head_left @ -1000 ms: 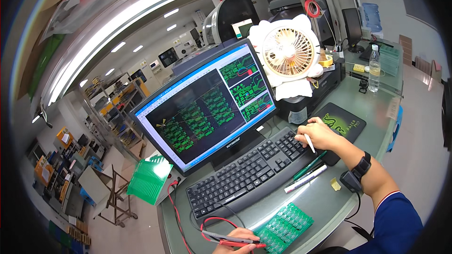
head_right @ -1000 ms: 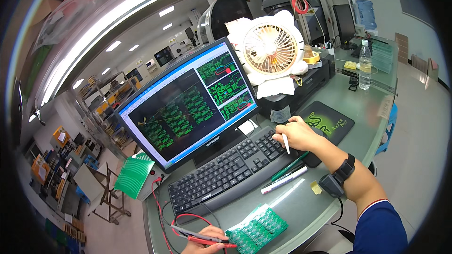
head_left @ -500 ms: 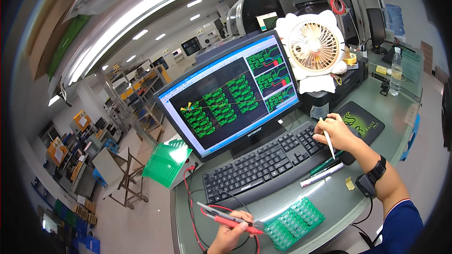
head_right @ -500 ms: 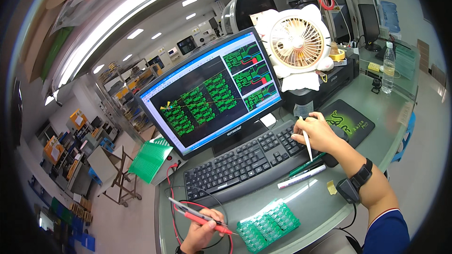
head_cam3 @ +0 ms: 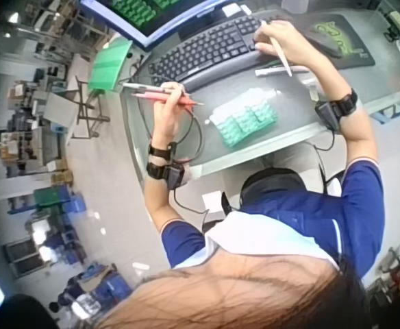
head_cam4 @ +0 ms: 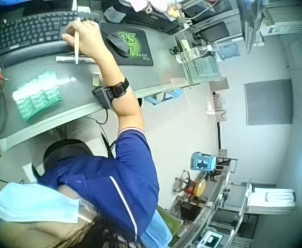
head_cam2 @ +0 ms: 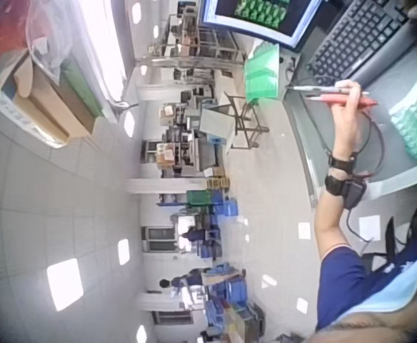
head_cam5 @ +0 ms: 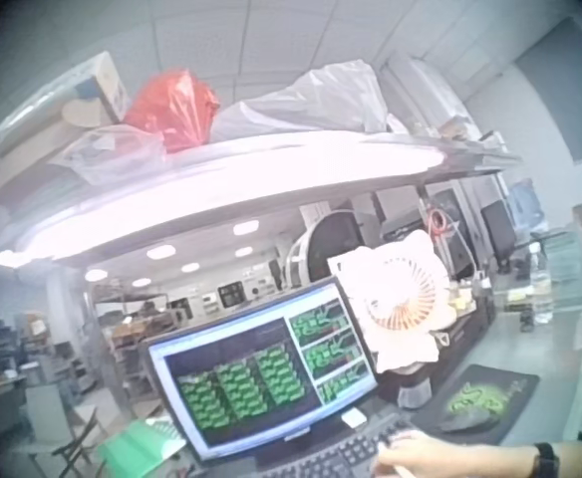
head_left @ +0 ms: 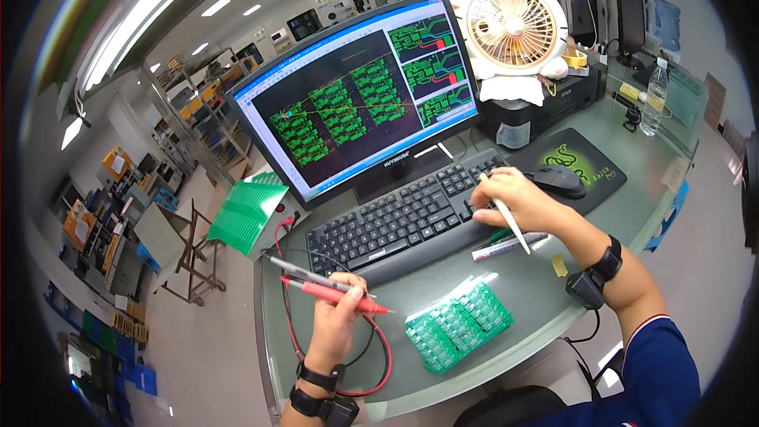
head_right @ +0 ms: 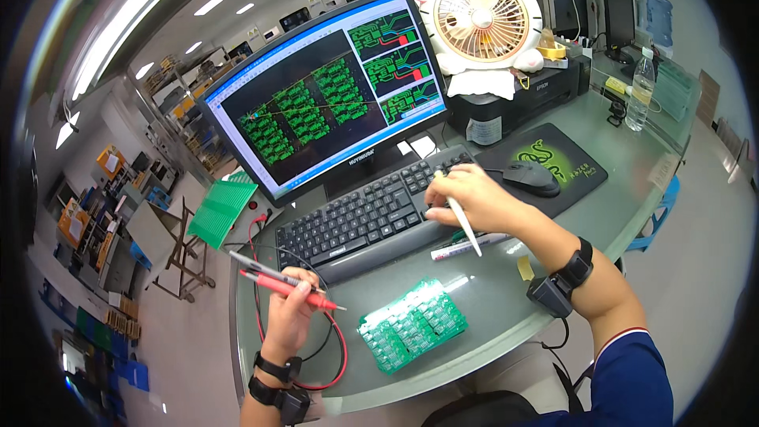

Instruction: Testing a printed circuit board (PCB) using multimeter probes and a computer interface.

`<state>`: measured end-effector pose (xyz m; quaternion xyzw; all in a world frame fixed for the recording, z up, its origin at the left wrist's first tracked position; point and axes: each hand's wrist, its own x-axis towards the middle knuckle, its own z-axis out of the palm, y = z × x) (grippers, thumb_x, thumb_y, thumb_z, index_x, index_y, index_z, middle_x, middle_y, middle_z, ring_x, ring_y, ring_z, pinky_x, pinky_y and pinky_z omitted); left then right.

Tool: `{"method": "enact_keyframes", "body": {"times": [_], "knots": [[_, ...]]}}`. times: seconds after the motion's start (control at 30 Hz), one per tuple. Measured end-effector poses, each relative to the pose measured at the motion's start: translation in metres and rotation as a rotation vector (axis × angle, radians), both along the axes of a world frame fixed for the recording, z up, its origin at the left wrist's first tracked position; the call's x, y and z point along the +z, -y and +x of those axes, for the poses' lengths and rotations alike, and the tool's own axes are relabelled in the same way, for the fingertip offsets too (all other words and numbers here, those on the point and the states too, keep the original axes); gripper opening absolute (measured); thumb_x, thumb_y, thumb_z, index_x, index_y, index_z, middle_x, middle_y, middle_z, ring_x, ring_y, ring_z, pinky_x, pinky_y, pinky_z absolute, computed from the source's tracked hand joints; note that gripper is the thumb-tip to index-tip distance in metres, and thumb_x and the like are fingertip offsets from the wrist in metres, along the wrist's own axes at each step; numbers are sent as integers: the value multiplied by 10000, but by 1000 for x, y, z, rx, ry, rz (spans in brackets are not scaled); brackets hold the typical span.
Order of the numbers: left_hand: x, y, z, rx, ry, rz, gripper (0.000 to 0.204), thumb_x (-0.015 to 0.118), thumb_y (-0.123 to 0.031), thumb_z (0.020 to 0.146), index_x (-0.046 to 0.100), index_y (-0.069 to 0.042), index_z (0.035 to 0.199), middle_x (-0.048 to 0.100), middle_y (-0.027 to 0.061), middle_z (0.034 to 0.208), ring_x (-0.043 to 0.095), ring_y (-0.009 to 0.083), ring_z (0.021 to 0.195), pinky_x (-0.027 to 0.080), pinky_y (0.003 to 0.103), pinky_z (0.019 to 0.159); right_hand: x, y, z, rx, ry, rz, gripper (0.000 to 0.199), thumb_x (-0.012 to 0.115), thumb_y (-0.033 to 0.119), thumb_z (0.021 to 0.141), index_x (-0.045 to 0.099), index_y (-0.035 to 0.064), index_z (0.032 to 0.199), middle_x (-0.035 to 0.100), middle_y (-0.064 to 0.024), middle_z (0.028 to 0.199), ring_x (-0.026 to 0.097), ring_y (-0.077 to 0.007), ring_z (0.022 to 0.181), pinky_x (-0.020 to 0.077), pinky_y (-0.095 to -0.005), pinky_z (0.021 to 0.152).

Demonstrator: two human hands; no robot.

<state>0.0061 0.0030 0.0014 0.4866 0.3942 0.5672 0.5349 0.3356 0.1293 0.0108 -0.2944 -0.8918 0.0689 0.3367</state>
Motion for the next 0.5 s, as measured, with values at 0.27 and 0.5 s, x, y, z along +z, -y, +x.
{"method": "enact_keyframes", "body": {"times": [0.27, 0.5], "knots": [[-13, -15, -5, 82, 9, 84, 177, 502, -225, 966, 523, -49, 971, 549, 66, 855, 566, 152, 688, 518, 324, 684, 11, 65, -59, 427, 206, -181, 391, 665, 413, 814, 570, 80, 997, 640, -76, 905, 607, -272, 930, 406, -440, 885], [-20, -7, -17, 129, -24, 99, 217, 461, -249, 982, 518, -41, 956, 539, 71, 833, 537, 140, 674, 518, 328, 677, -5, 112, -80, 502, 474, -85, 786, 677, 559, 739, 395, 53, 1270, 478, -107, 1327, 472, -267, 1222, 346, -551, 984]]}}
